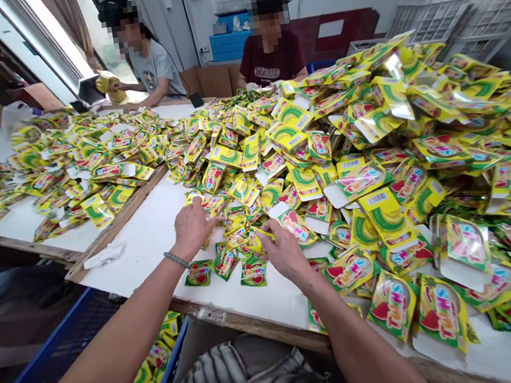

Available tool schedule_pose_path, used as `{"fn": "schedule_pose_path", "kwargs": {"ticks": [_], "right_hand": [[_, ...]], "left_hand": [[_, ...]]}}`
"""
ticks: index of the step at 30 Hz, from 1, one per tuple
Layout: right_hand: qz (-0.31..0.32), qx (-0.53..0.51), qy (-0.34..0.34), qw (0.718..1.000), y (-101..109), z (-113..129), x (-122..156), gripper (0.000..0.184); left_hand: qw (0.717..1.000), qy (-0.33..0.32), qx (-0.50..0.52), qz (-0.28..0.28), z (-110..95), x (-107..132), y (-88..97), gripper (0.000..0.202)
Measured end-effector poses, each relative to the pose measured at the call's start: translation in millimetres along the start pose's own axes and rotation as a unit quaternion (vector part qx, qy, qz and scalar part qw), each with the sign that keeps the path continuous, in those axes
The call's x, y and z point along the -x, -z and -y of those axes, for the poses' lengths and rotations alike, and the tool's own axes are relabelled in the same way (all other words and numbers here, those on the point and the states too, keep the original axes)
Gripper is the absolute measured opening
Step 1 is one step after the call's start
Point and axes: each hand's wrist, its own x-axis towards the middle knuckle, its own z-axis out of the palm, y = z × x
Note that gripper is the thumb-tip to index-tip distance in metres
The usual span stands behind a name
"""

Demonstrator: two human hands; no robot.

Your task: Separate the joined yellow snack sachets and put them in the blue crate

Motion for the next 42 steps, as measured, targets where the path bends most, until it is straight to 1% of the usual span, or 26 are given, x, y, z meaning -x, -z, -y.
{"fn": "schedule_pose_path", "kwargs": {"ticks": [3,5,8,10,11,12,13,14,16,17,18,19,20,22,23,24,25,26,27,29,31,32,36,39,40,42], "right_hand": [[-0.01,-0.089,-0.031,0.996,0,-3,-3,0.041],[-0.011,-0.103,-0.032,0.994,6,-4,-4,0.048],[0.024,-0.039,-0.02,0.999,18,-5,-2,0.042],[0.073,0.033,0.001,0.997,22,-5,1,0.033],[0.099,0.073,0.014,0.992,22,-6,3,0.029],[0.122,0.116,0.024,0.985,20,-6,5,0.026],[0.138,0.162,0.031,0.977,17,-6,7,0.023],[0.145,0.211,0.035,0.966,13,-6,9,0.021],[0.143,0.296,0.045,0.943,4,-5,13,0.017],[0.143,0.323,0.049,0.934,1,-4,15,0.015],[0.144,0.337,0.052,0.929,-1,-2,16,0.014],[0.143,0.34,0.051,0.928,-2,-1,16,0.012],[0.137,0.335,0.046,0.931,-2,0,16,0.013],[0.105,0.309,0.031,0.945,2,3,14,0.019],[0.083,0.292,0.028,0.952,4,3,13,0.022],[0.065,0.275,0.029,0.959,6,4,11,0.025],[0.052,0.259,0.032,0.964,7,4,10,0.027],[0.045,0.246,0.035,0.968,7,3,9,0.029],[0.041,0.235,0.039,0.97,7,2,8,0.03],[0.04,0.213,0.047,0.975,4,0,7,0.03],[0.042,0.194,0.05,0.979,2,-2,7,0.029],[0.043,0.187,0.048,0.98,1,-3,7,0.03],[0.041,0.183,0.035,0.982,2,-6,6,0.032],[0.037,0.171,0.043,0.984,2,-10,4,0.035],[0.036,0.166,0.046,0.984,1,-11,4,0.036],[0.034,0.161,0.047,0.985,0,-13,3,0.035]], "left_hand": [[0.999,0.016,-0.01,0.037,-1,-11,1.7,0.031],[1.0,0.019,0.008,0.022,4,-14,5.8,0.033],[0.996,0.013,0.078,-0.042,21,-9,20.7,0.037],[0.988,0.015,0.136,-0.07,36,-1,33.8,0.035],[0.982,0.01,0.173,-0.073,44,3,39.5,0.032],[0.973,-0.001,0.221,-0.064,50,8,43.9,0.028],[0.96,-0.021,0.276,-0.041,55,13,46.4,0.023],[0.942,-0.044,0.333,-0.004,58,18,46.9,0.018],[0.898,-0.081,0.424,0.084,57,27,42.9,0.016],[0.881,-0.088,0.449,0.119,53,31,39.6,0.018],[0.875,-0.083,0.457,0.137,49,36,36.5,0.017],[0.88,-0.069,0.451,0.136,44,41,34.2,0.018],[0.893,-0.045,0.43,0.122,40,47,33.2,0.022],[0.932,0.002,0.351,0.092,34,63,35.6,0.036],[0.948,0.011,0.304,0.09,33,71,38.5,0.043],[0.96,0.003,0.262,0.101,33,80,41.9,0.05],[0.966,-0.023,0.228,0.122,34,89,45.3,0.055],[0.965,-0.065,0.203,0.152,35,97,48.3,0.059],[0.958,-0.113,0.185,0.188,37,104,50.6,0.062],[0.93,-0.199,0.167,0.261,39,113,52.0,0.06],[0.905,-0.24,0.167,0.308,42,116,50.1,0.054],[0.902,-0.243,0.167,0.314,44,115,48.4,0.052],[0.915,-0.229,0.155,0.292,47,110,42.8,0.047],[0.901,-0.227,0.216,0.3,43,109,42.2,0.043],[0.897,-0.217,0.233,0.306,41,109,42.3,0.044],[0.9,-0.186,0.233,0.319,36,107,42.4,0.042]]}}
